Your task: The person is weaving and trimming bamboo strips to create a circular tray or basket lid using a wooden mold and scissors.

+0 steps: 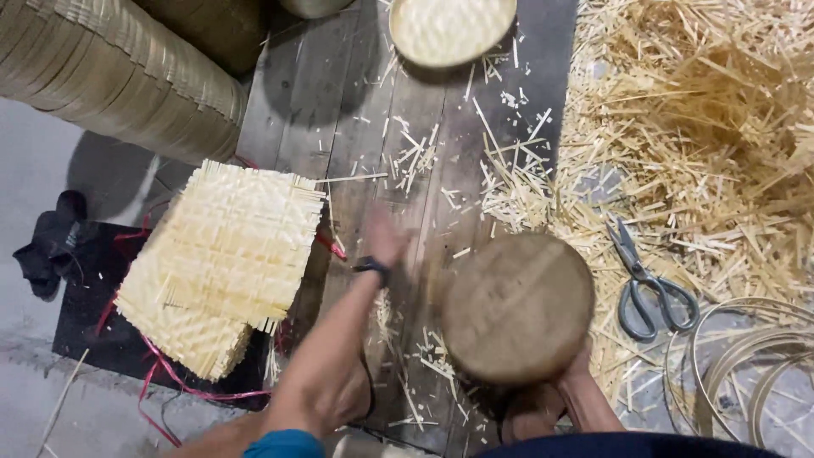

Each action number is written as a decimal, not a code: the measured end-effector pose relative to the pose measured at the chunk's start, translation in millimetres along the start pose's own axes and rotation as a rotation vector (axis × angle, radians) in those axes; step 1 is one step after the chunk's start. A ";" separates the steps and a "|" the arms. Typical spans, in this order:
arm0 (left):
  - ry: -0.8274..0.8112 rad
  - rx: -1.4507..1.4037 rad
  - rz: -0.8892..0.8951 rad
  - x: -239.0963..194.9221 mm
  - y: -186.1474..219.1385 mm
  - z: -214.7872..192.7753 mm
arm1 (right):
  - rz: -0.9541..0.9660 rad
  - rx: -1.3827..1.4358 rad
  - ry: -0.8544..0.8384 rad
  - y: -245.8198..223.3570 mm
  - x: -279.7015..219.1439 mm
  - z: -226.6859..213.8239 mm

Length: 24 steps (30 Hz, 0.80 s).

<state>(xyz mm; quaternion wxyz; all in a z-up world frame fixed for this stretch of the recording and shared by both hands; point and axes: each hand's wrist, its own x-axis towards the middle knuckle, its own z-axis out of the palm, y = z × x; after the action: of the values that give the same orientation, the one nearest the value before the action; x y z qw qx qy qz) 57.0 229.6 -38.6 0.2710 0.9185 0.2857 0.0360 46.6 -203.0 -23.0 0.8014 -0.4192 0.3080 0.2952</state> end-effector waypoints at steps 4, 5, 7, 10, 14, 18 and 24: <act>0.125 0.580 -0.188 -31.0 -66.6 -110.2 | 0.073 0.013 -0.213 -7.3 -3.7 26.6; 0.097 0.723 -0.309 -41.7 -73.7 -134.9 | 0.069 -0.085 -0.181 -13.2 -15.8 31.6; 0.068 0.871 -0.461 -56.1 -100.6 -165.9 | 0.084 -0.198 -0.169 -25.5 -40.8 44.4; 0.102 0.445 -0.363 -60.1 -145.3 -178.3 | 0.082 -0.174 -0.129 -37.9 -67.2 61.5; 0.642 0.297 0.137 -62.0 -53.1 -188.3 | -0.001 -0.240 -0.193 -15.1 -58.8 58.1; 0.329 0.026 0.615 -104.7 99.8 -179.1 | 0.218 -0.382 -0.154 16.0 -5.4 27.9; -0.212 0.234 1.003 -212.4 76.4 -76.2 | -0.118 -0.188 -0.272 -25.3 9.2 16.9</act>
<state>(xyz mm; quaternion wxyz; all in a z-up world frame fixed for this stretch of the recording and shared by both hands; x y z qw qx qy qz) -98.4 97.6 84.7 0.1436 0.9651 -0.2159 0.0361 75.1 -198.6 -9.6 0.8089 -0.4656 0.1428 0.3293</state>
